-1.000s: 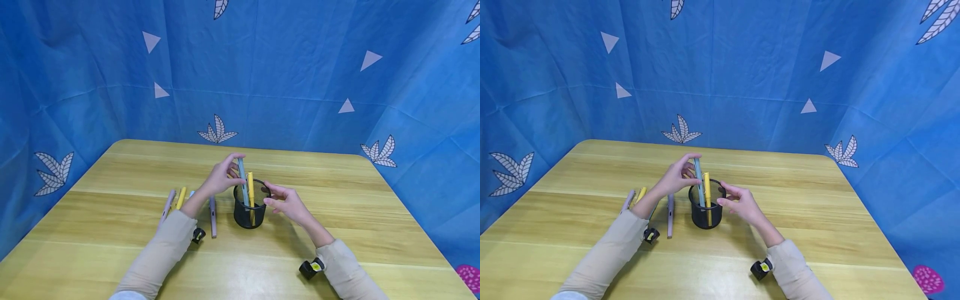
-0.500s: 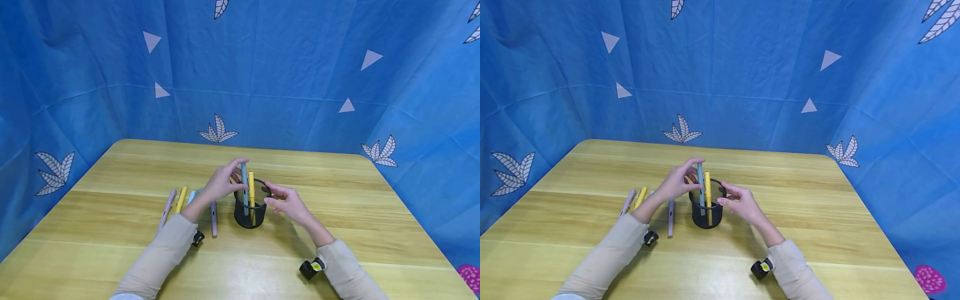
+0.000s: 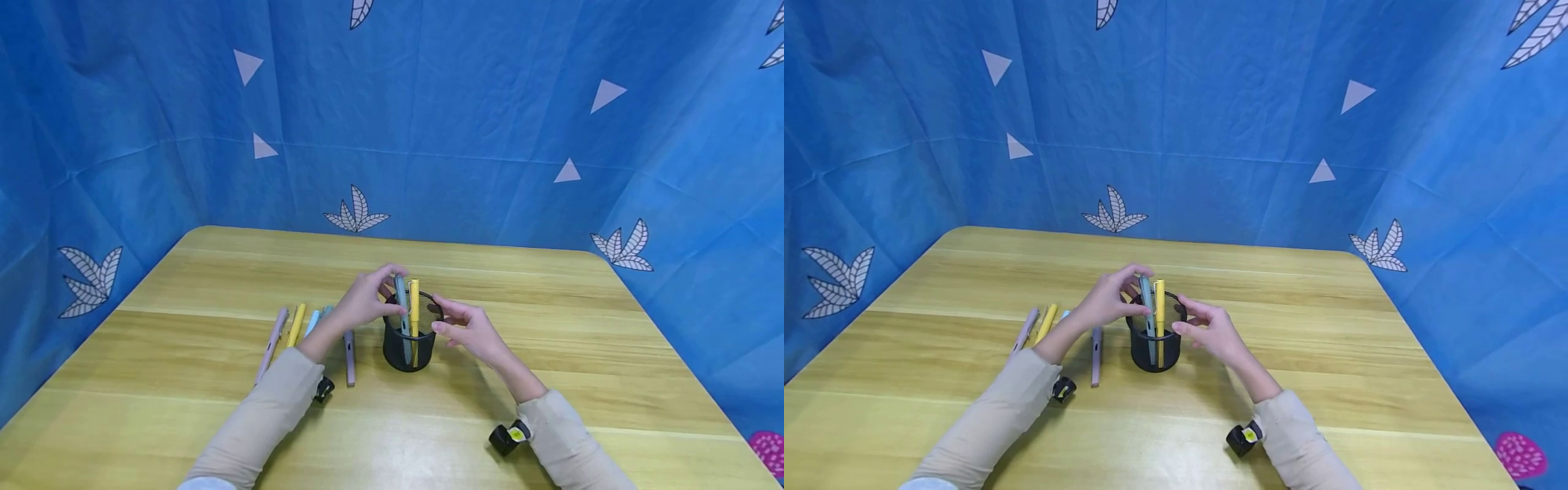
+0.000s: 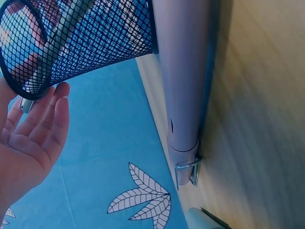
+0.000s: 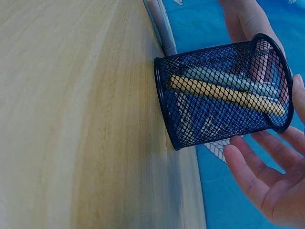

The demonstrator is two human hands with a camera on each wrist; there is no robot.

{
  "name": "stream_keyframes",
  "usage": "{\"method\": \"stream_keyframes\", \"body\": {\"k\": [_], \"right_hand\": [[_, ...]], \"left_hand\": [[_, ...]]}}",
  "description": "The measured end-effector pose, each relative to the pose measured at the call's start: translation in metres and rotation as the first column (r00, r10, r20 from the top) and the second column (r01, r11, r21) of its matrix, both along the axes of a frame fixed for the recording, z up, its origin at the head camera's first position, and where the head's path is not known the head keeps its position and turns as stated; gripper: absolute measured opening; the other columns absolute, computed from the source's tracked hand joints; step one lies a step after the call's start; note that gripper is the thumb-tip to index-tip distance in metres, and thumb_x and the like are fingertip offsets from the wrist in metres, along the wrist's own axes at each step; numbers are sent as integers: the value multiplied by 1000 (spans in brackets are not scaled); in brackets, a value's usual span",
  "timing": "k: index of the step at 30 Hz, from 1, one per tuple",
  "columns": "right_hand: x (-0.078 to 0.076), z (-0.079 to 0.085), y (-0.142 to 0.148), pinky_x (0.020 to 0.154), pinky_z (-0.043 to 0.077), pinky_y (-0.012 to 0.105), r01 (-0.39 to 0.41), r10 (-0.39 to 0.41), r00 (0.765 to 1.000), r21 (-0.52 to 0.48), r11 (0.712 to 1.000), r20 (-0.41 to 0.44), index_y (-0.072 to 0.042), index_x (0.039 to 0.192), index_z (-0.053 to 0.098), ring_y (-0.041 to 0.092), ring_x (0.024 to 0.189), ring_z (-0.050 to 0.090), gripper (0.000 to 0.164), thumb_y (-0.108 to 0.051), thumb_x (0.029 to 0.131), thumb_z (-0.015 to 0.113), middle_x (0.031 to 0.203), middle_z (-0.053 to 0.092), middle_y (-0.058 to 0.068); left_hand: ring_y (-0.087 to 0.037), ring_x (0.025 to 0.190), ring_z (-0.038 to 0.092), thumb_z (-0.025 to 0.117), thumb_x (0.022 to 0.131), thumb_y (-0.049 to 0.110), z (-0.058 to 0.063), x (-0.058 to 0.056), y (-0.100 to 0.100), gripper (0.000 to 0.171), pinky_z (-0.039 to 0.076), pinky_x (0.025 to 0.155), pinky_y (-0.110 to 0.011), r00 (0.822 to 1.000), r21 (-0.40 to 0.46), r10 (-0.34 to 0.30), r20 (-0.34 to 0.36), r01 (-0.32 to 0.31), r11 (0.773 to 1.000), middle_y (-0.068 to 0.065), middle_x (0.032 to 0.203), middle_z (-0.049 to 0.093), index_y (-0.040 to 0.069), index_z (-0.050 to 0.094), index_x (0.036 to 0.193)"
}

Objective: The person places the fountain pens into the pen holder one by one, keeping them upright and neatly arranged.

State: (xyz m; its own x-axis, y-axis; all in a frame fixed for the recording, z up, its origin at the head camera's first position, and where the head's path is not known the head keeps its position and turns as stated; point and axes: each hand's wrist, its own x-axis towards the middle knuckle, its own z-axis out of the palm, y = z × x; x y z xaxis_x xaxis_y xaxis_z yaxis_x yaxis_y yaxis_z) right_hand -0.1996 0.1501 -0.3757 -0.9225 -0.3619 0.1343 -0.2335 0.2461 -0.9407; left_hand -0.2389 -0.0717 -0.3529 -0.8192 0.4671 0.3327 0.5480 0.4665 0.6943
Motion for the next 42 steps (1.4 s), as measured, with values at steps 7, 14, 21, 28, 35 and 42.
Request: {"method": "stream_keyframes", "body": {"k": [7,14,21,28,35,42], "right_hand": [[1,2,0,65,51,48,-7,7,1000,18,1000,4,1,132,41,21,87,57,55,-14,84,63,123,48,24],[0,5,0,60,51,48,0,3,999,74,997,-41,2,131,41,26,80,54,55,-13,83,65,96,57,21],[1,9,-1,47,49,39,-38,42,998,68,997,-47,5,131,39,20,52,50,55,-9,83,63,69,53,15],[3,7,-2,44,48,39,-83,83,996,-11,997,28,5,134,33,16,44,50,56,-7,86,59,64,54,24],[3,5,-3,45,50,39,-75,78,995,-46,996,64,6,135,31,17,45,53,57,-7,87,58,67,56,29],[3,5,-4,51,52,39,-67,74,994,-82,994,85,6,135,30,20,49,57,57,-4,86,58,71,58,29]], "left_hand": [[-18,79,57,76,70,10,0,1,1,55,50,63,-25,999,-2,-12,34,12,1000,-7,103,57,10,52,119],[-14,76,58,75,72,9,0,1,0,52,50,59,-23,998,-2,-22,56,22,1000,-7,102,57,10,54,120],[-16,78,58,74,74,14,1,1,-1,54,50,60,-23,999,-9,-33,37,33,999,-8,107,57,11,52,123],[-15,77,57,69,79,25,0,1,-3,49,49,61,-25,998,26,-37,52,35,999,-9,106,57,9,53,122],[-16,77,58,67,81,26,1,1,-5,43,50,63,-24,998,47,-28,51,26,999,-9,101,59,6,55,118],[-16,77,58,64,84,22,3,2,-11,37,49,65,-26,997,89,-21,75,14,996,-8,98,62,7,56,116]]}}
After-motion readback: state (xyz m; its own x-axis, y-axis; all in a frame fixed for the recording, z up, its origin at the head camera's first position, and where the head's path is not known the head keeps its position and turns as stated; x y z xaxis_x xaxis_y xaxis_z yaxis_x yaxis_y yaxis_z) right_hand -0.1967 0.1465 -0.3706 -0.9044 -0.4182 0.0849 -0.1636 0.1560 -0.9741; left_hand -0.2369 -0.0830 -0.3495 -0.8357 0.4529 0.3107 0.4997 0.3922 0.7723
